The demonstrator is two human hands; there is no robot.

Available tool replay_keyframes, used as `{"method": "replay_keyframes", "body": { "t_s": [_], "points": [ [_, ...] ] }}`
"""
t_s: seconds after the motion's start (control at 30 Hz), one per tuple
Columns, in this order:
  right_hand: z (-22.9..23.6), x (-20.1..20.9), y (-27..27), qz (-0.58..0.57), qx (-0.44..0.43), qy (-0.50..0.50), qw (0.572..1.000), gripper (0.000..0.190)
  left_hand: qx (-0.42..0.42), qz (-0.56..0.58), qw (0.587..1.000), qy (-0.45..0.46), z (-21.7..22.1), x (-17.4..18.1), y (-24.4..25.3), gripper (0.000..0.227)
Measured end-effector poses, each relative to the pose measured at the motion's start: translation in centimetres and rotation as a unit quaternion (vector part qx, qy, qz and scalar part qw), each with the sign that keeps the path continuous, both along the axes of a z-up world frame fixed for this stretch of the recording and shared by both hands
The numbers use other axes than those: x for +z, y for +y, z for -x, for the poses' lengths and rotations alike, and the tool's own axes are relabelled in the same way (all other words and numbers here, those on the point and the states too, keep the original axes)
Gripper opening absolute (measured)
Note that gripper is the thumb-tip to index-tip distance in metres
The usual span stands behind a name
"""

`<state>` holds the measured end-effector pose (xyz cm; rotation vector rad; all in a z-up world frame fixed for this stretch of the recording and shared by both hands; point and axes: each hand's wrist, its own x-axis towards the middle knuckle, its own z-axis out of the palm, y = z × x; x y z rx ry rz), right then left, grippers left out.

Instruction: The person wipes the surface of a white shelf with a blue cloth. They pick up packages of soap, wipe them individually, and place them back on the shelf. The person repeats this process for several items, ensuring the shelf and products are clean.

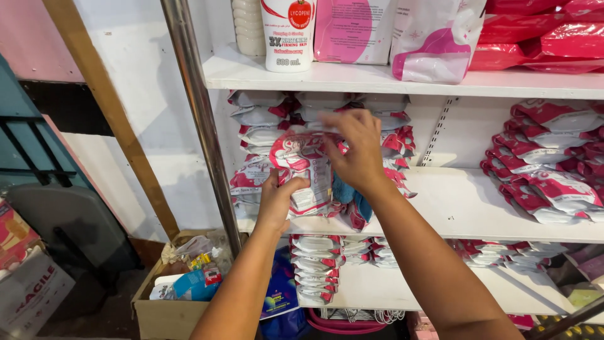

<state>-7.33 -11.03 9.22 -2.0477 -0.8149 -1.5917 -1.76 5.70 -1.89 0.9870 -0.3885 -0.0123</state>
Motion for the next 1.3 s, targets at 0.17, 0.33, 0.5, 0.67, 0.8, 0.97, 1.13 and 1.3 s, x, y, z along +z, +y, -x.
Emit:
{"method": "replay_keyframes", "body": {
  "t_s": [0.17, 0.33, 0.5, 0.67, 0.8, 0.97, 1.13, 1.3],
  "points": [
    [-0.5, -3.1, -1.5, 0.058, -0.043, 0.054, 0.996, 0.040, 0.034, 0.049, 0.998, 0.029, -3.0, -2.3, -1.2, 0.033],
    [0.6, -7.6, -0.9, 0.084, -0.015, 0.101, 0.991, 0.047, 0.037, 0.086, 0.992, 0.088, -2.4, -0.9, -1.7, 0.034],
    [4.3, -7.1, 0.8, 0.090, 0.015, 0.172, 0.981, 0.081, -0.009, 0.136, 0.984, 0.112, -1.8, -0.5, -2.7, 0.032],
    [2.1, -10.1, -0.1, 0.051, -0.008, 0.159, 0.986, 0.098, -0.113, 0.193, 0.972, 0.066, -1.1, -0.3, -4.9, 0.032],
    [0.5, -11.4, -1.8, -0.079, -0.028, 0.174, 0.981, 0.092, -0.068, 0.063, 0.995, -0.047, 4.0, 4.2, -5.6, 0.052],
    [2.0, -9.4, -2.1, -0.229, 0.038, 0.196, 0.953, 0.073, -0.063, -0.059, 0.986, -0.144, 6.0, 6.7, -6.2, 0.082],
    [0.8, -9.1, -4.2, -0.402, 0.227, 0.190, 0.866, 0.043, 0.052, -0.207, 0.940, -0.266, 3.4, 4.1, -8.1, 0.082],
    [-0.9, -10.2, -6.0, -0.631, 0.434, 0.236, 0.598, 0.025, 0.345, -0.239, 0.895, -0.148, 1.6, 1.5, -11.8, 0.099]
  ]
}}
